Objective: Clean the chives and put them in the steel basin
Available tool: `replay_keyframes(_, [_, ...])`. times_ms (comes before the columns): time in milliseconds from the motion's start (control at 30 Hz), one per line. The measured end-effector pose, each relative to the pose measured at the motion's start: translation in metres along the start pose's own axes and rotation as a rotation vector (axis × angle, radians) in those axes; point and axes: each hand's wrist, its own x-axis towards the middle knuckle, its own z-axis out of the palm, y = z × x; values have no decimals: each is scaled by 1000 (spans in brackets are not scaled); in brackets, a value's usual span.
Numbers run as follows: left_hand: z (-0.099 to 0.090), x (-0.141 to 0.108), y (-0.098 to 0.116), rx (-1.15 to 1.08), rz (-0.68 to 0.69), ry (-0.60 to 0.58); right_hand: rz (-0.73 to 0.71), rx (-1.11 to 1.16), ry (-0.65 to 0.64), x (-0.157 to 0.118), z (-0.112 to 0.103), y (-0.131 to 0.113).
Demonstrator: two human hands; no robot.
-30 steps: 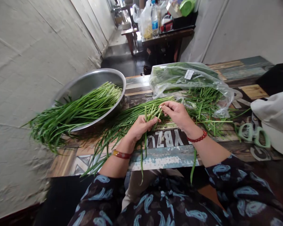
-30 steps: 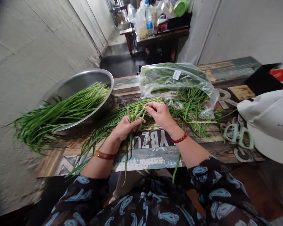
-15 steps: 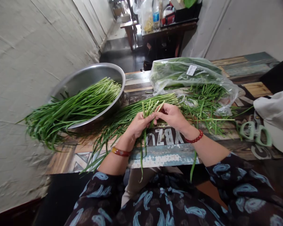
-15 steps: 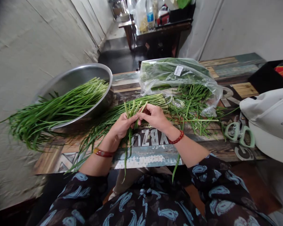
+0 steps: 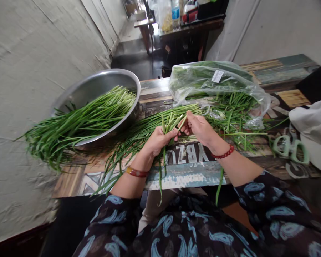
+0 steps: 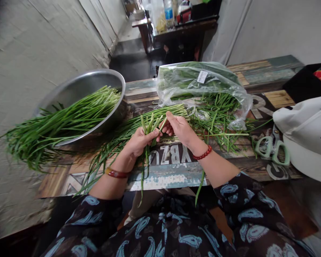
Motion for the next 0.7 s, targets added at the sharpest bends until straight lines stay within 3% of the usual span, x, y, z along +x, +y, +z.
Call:
replay_keyframes(167, [1,2,-2,-65,-16,48,-82,-92,-117,-2,6,-1])
replay_keyframes(333, [2,1,1,-46,-17,83,-96,-188,36,2,8,7])
replay_keyframes(500, [2,-1,4,4,-6,70,-22,-44,132,5,0,7])
replay_keyframes(700, [1,-1,2,37,-23,73,-95,33,200,8,-10,5])
